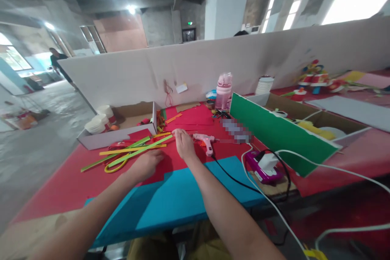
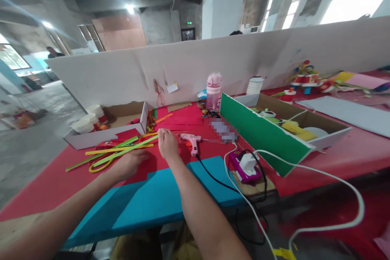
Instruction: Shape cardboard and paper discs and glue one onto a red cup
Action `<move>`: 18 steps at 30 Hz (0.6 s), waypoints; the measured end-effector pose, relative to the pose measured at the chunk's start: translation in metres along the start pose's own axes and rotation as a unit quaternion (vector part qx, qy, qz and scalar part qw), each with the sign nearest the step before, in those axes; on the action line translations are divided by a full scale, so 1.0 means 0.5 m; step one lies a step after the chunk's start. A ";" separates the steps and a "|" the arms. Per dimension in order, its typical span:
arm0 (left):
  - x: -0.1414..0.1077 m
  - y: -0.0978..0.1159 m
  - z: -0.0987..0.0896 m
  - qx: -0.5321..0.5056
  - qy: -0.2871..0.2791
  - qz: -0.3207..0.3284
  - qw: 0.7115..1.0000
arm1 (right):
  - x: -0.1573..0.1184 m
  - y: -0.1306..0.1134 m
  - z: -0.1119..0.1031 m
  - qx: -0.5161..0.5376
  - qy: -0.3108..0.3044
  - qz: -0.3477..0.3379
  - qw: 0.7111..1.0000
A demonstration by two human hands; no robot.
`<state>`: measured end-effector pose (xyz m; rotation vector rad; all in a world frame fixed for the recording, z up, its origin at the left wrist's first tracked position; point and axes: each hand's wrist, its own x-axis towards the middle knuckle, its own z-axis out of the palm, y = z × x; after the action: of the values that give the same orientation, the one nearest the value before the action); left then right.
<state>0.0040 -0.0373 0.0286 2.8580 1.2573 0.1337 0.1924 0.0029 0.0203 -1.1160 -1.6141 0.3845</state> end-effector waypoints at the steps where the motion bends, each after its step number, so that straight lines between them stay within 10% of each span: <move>1: 0.008 0.015 0.009 -0.012 0.008 0.011 1.000 | 0.000 -0.003 0.002 0.018 -0.006 -0.024 1.000; 9: 0.158 0.134 0.115 -0.044 0.051 0.018 0.998 | 0.014 0.041 -0.074 0.146 0.247 0.146 0.947; 18: 0.010 0.030 0.042 0.028 -0.016 0.093 0.995 | -0.015 0.009 -0.010 0.138 0.054 0.055 0.987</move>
<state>0.0200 -0.0434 0.0088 3.0089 1.0022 0.0557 0.1989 -0.0023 0.0148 -0.9970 -1.3611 0.5914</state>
